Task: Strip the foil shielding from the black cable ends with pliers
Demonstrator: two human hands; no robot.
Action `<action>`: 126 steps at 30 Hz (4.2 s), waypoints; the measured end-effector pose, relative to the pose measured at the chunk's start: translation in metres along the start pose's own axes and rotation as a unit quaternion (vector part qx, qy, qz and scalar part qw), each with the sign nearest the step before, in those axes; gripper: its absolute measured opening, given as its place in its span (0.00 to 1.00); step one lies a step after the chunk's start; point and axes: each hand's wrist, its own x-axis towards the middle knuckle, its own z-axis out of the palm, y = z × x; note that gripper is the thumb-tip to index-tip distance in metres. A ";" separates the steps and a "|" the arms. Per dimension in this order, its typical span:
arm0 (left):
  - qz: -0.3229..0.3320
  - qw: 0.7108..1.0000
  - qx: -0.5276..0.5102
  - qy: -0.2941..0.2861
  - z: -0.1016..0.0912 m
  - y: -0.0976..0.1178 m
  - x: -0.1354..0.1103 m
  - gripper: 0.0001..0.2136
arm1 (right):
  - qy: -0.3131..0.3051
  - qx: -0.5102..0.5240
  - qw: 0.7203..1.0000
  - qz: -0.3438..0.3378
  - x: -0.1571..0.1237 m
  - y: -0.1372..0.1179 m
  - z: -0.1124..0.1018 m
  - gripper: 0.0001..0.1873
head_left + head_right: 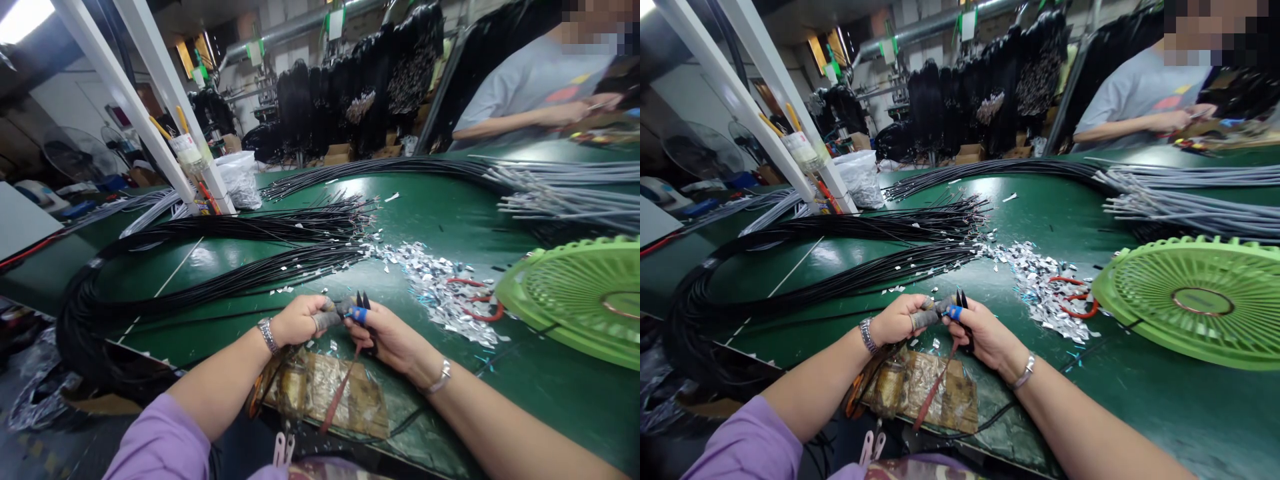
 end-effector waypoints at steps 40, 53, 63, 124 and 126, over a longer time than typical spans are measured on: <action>-0.063 0.993 -0.095 0.043 -0.004 0.002 0.003 0.21 | 0.070 -0.372 0.912 -0.155 0.001 -0.003 -0.004 0.19; -0.051 0.994 -0.068 0.074 0.000 0.001 0.004 0.21 | 0.109 -0.595 0.747 -0.276 -0.002 0.007 -0.004 0.07; -0.086 0.993 0.004 0.080 0.002 0.004 0.003 0.10 | 0.102 -0.604 0.744 -0.267 -0.002 0.011 0.000 0.06; -0.031 0.995 -0.092 -0.017 -0.003 0.003 -0.002 0.18 | 0.058 -0.448 0.853 -0.259 -0.003 0.005 -0.002 0.11; -0.033 0.996 -0.079 -0.003 -0.002 0.003 -0.002 0.18 | 0.064 -0.453 0.852 -0.254 -0.003 0.005 -0.002 0.10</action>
